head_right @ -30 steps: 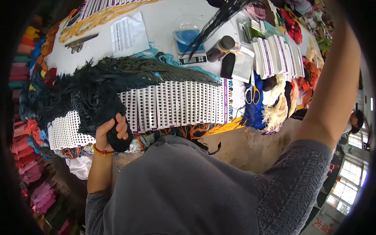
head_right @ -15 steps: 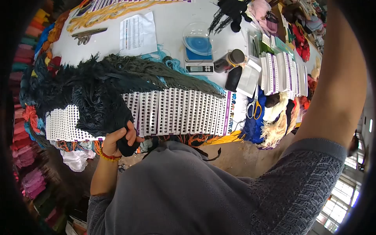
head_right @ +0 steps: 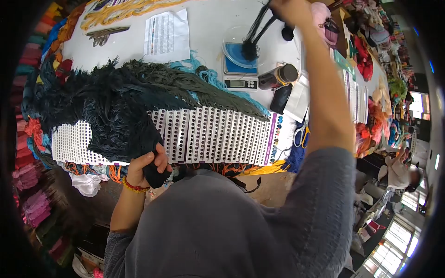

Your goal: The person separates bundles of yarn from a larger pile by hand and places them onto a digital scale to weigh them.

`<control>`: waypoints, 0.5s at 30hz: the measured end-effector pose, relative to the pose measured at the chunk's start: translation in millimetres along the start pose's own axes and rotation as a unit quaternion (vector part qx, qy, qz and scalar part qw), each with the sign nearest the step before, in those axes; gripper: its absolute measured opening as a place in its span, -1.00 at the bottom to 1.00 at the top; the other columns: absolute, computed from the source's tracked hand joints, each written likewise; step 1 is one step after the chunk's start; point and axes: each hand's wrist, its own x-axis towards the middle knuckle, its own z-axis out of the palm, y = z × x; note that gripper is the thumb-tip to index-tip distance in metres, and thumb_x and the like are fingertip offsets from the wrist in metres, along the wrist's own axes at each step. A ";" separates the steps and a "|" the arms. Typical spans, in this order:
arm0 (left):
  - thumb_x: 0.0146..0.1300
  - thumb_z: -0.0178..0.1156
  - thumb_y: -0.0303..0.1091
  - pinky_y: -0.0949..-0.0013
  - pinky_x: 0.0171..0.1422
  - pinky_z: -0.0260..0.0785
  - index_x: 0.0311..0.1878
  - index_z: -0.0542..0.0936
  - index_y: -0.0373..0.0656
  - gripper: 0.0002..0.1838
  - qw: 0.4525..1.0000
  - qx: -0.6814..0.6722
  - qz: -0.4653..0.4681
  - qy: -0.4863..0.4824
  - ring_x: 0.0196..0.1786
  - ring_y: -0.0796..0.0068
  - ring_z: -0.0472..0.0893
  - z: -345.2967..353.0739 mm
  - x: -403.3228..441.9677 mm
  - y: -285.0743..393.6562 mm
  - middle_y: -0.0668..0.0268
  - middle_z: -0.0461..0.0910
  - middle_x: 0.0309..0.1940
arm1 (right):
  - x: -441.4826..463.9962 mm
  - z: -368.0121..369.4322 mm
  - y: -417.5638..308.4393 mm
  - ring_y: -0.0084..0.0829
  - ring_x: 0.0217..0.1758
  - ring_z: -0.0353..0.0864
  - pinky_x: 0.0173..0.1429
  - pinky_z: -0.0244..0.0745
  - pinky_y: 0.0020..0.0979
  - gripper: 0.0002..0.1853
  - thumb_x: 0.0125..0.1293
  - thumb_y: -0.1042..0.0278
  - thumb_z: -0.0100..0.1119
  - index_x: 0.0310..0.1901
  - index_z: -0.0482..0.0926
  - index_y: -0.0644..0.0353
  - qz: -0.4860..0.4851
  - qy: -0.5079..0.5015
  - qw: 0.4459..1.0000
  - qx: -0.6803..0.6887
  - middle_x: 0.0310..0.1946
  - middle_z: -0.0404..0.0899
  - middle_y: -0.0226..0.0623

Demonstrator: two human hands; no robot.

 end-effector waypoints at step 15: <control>0.17 0.05 -0.40 0.26 -0.21 0.46 -0.27 0.45 -0.24 -0.88 0.994 -0.024 -0.031 0.098 -0.40 0.42 0.51 -11.0 8.6 -18.3 0.31 0.44 -0.50 | -177.2 188.0 -54.6 -0.22 -0.30 0.55 -0.22 0.44 -0.26 -0.70 0.08 0.18 0.13 -0.16 0.50 0.11 0.008 -0.016 0.951 0.307 -0.33 0.53 -0.24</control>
